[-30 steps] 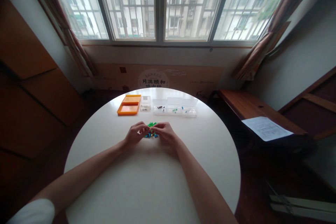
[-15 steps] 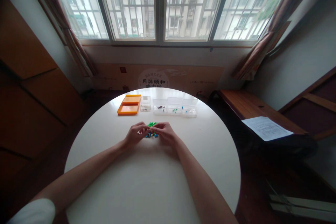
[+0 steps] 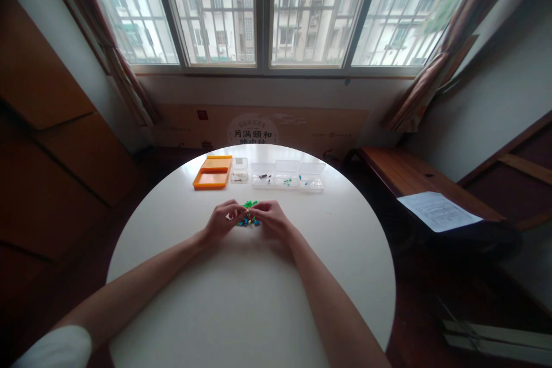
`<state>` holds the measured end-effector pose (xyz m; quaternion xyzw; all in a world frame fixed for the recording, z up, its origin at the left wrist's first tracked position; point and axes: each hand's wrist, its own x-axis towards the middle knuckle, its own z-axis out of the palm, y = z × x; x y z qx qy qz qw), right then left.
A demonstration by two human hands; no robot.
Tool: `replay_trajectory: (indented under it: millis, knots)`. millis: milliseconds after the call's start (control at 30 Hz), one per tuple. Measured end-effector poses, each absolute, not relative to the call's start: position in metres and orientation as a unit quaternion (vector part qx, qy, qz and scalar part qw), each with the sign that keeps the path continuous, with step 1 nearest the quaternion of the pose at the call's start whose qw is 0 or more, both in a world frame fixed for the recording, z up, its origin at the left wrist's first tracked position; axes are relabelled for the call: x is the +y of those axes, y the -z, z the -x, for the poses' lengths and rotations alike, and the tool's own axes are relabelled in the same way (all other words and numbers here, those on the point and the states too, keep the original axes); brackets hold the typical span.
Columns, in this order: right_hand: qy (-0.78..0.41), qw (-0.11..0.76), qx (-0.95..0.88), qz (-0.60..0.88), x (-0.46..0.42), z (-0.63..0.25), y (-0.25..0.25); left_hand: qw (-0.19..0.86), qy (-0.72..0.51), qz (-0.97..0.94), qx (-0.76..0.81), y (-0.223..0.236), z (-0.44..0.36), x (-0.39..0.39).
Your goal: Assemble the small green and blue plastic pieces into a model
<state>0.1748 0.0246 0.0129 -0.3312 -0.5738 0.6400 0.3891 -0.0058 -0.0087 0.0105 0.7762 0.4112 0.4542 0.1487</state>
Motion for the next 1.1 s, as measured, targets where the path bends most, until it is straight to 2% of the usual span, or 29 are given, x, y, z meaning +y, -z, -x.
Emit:
replay_trajectory:
  millis: [1100]
  knots:
    - [-0.635, 0.386, -0.585, 0.325, 0.0251, -0.1753, -0.0118, 0.132, -0.457, -0.777, 0.411, -0.009, 0.0062, -0.0081]
